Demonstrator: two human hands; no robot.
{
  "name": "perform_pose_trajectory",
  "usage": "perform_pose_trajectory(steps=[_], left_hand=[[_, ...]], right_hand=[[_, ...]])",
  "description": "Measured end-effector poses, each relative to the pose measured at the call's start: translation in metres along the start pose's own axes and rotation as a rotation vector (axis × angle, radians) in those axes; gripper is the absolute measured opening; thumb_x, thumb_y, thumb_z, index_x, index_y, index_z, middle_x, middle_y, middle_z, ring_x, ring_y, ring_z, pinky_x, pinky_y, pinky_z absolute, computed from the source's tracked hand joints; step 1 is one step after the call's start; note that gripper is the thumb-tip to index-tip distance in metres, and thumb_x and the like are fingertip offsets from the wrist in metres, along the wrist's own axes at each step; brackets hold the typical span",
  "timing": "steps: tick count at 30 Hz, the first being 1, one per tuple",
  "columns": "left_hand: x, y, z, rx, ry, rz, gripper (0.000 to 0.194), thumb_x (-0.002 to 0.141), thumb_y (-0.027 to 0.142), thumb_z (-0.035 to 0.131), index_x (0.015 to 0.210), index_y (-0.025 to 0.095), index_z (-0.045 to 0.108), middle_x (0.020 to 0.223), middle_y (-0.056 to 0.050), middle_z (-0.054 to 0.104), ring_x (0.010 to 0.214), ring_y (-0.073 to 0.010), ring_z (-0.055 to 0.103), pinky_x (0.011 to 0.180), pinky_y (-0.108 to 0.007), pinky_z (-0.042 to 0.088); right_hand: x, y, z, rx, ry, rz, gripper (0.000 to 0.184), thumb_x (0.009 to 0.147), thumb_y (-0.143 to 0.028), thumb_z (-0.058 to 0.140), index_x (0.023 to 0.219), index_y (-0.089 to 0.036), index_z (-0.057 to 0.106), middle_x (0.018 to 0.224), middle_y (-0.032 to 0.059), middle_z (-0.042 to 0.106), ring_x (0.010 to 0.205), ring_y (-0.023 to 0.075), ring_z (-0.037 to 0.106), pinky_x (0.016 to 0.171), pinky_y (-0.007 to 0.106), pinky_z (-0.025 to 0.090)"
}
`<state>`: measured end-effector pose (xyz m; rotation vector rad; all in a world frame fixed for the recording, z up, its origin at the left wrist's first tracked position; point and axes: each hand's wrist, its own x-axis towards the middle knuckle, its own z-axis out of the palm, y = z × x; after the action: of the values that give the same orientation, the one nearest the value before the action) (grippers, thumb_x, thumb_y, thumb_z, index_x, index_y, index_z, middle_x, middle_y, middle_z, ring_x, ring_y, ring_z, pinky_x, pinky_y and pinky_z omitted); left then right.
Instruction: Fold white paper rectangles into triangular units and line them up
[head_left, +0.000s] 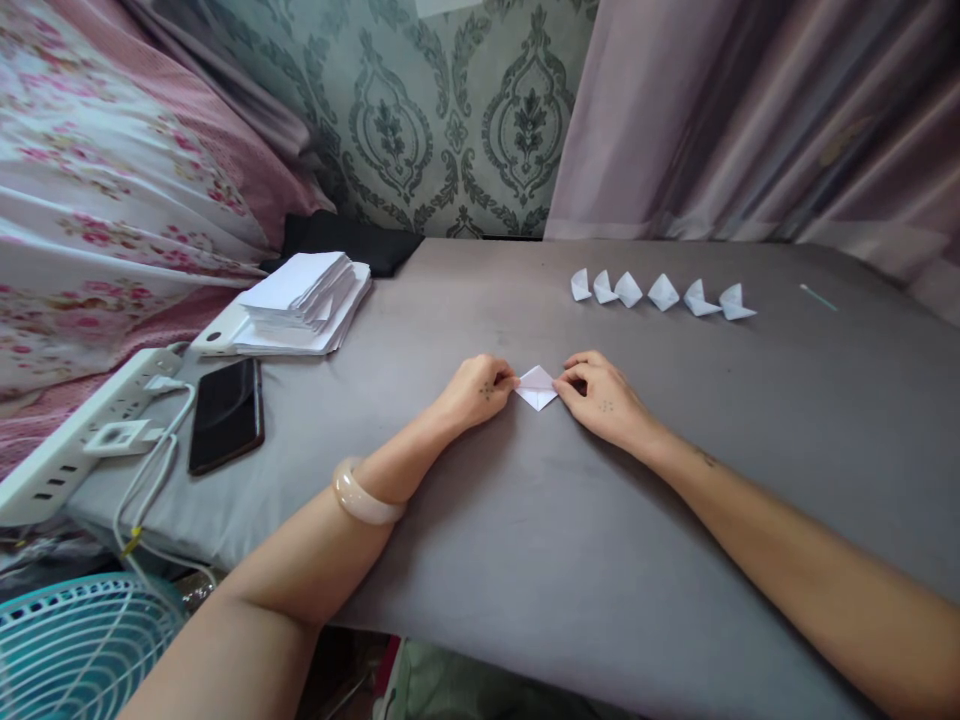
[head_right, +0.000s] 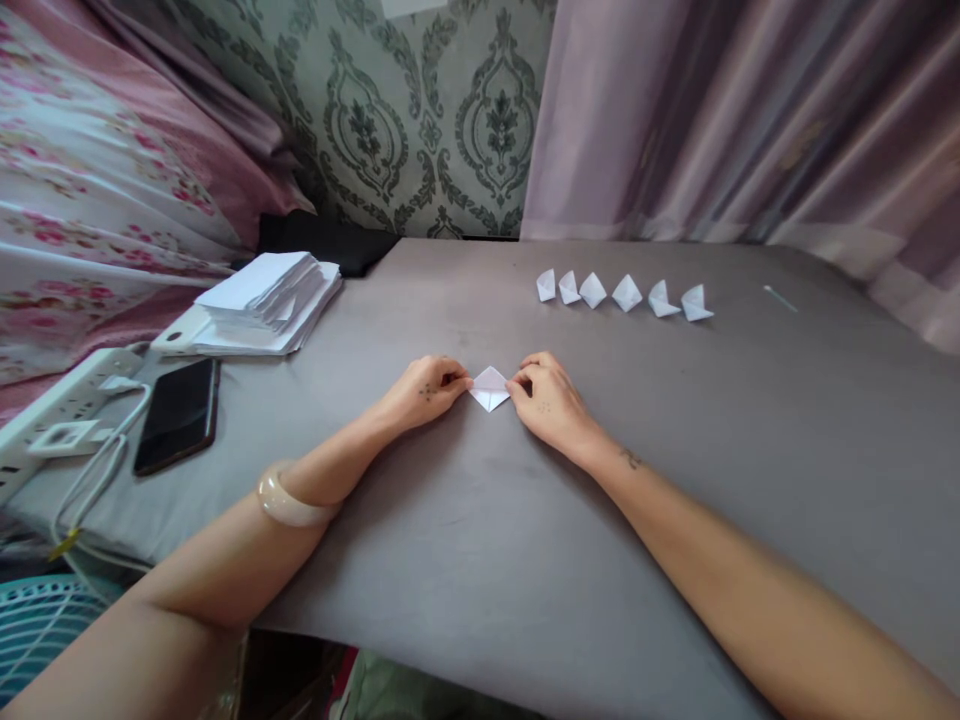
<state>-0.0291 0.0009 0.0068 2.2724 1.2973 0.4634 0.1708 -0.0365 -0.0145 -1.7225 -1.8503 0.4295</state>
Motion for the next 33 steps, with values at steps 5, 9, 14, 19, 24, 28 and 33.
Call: perform_pose_trajectory(steps=[5,9,14,19,24,28,33], left_hand=[[0.002,-0.001,0.006,0.076,0.034,-0.014,0.023,0.085,0.024,0.051,0.085,0.014,0.072,0.084,-0.009,0.070,0.076,-0.0179,0.060,0.072,-0.029,0.045],[0.003,0.000,0.007,0.098,0.024,-0.047,0.023,0.084,0.026,0.051,0.083,0.015,0.071,0.084,-0.009,0.070,0.077,-0.0194,0.061,0.072,-0.030,0.046],[0.004,0.003,0.004,0.019,0.002,-0.152,0.022,0.080,0.032,0.055,0.081,0.017,0.070,0.079,-0.006,0.070,0.071,-0.0175,0.060,0.064,-0.028,0.043],[0.006,0.007,-0.002,-0.034,-0.040,-0.208,0.025,0.078,0.036,0.056,0.079,0.017,0.071,0.074,-0.005,0.069,0.066,-0.0156,0.057,0.059,-0.025,0.039],[0.008,0.007,-0.003,-0.036,-0.061,-0.216,0.025,0.077,0.036,0.055,0.077,0.017,0.071,0.066,-0.004,0.065,0.060,-0.0141,0.053,0.055,-0.025,0.035],[0.010,0.006,-0.004,-0.032,-0.073,-0.220,0.025,0.077,0.035,0.056,0.078,0.017,0.072,0.066,-0.003,0.064,0.060,-0.0138,0.051,0.055,-0.025,0.035],[0.011,0.008,-0.007,-0.037,-0.096,-0.225,0.024,0.078,0.034,0.056,0.078,0.017,0.072,0.065,-0.003,0.063,0.059,-0.0136,0.051,0.056,-0.025,0.035]], right_hand=[[0.001,0.001,0.004,-0.028,0.036,0.034,0.016,0.079,-0.029,0.058,0.071,-0.019,0.069,0.113,0.0113,0.058,0.100,0.0228,0.061,0.095,0.039,0.044],[0.003,-0.002,0.002,-0.020,0.023,0.083,0.014,0.075,-0.027,0.060,0.068,-0.020,0.068,0.112,0.0106,0.058,0.100,0.0231,0.061,0.096,0.040,0.044],[0.007,-0.008,-0.002,0.010,-0.011,0.163,0.012,0.070,-0.028,0.064,0.062,-0.020,0.069,0.114,0.0079,0.059,0.093,0.0203,0.062,0.092,0.036,0.046],[0.009,-0.011,-0.004,0.032,-0.036,0.215,0.015,0.068,-0.032,0.066,0.059,-0.021,0.070,0.114,0.0065,0.059,0.089,0.0191,0.061,0.088,0.035,0.047],[0.011,-0.011,-0.004,0.028,-0.054,0.237,0.014,0.067,-0.032,0.066,0.059,-0.021,0.070,0.115,0.0064,0.058,0.088,0.0188,0.061,0.088,0.035,0.046],[0.012,-0.010,-0.002,0.031,-0.058,0.235,0.014,0.066,-0.031,0.065,0.058,-0.021,0.069,0.115,0.0060,0.058,0.088,0.0187,0.061,0.087,0.035,0.046],[0.012,-0.010,-0.001,0.033,-0.055,0.235,0.012,0.065,-0.028,0.065,0.056,-0.020,0.067,0.114,0.0061,0.058,0.087,0.0185,0.061,0.087,0.035,0.047]])
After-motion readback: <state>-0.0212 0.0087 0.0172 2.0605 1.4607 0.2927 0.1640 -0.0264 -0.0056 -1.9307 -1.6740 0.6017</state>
